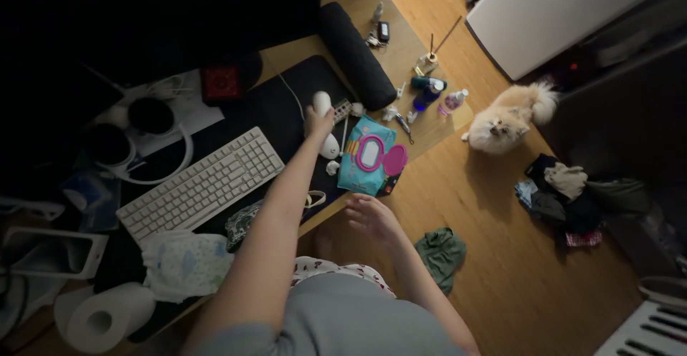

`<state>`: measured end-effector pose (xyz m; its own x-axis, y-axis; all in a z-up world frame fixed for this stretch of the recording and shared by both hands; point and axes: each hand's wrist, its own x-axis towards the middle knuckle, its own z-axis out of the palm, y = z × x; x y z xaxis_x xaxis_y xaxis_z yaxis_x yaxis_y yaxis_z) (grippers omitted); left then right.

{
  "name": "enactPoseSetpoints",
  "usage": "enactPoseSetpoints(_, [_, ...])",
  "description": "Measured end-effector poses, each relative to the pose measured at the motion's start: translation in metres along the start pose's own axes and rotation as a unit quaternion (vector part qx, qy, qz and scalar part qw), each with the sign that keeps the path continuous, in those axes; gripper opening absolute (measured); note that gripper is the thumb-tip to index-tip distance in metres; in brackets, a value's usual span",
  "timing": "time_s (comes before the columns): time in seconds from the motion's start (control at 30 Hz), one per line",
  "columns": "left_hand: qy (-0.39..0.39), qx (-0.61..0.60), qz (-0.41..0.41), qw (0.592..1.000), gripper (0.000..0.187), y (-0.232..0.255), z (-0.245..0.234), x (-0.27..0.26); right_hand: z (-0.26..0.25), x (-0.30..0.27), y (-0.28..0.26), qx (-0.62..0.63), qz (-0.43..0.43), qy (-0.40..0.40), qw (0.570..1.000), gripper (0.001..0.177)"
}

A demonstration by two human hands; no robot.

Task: The person organizes various items on a desk, including moving a piece of clothing, handling diapers, picking up a lint roller, untangling cables, and rearranging a headset and small boxes.

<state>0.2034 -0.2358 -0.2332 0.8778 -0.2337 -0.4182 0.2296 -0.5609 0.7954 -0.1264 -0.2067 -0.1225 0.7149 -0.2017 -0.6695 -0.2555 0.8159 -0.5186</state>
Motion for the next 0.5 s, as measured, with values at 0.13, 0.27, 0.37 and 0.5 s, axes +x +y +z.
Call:
enactPoseSetpoints(0.13, [0.122, 0.217, 0.243, 0.938, 0.080, 0.002, 0.004, 0.021, -0.034, -0.012, 0.014, 0.000, -0.047, 0.041, 0.998, 0.036])
enactPoseSetpoints(0.27, [-0.033, 0.194, 0.171, 0.965, 0.067, 0.018, -0.012, 0.015, -0.053, -0.023, 0.016, 0.006, -0.061, 0.082, 0.995, 0.036])
enactPoseSetpoints(0.37, [-0.088, 0.138, 0.163, 0.973, 0.070, 0.028, -0.016, 0.010, -0.049, -0.028, 0.015, 0.015, -0.047, 0.110, 0.993, 0.037])
enactPoseSetpoints(0.5, [-0.088, 0.212, 0.280, 0.932, 0.074, 0.014, -0.013, 0.015, -0.033, -0.029, 0.011, -0.005, -0.054, 0.093, 0.994, 0.035])
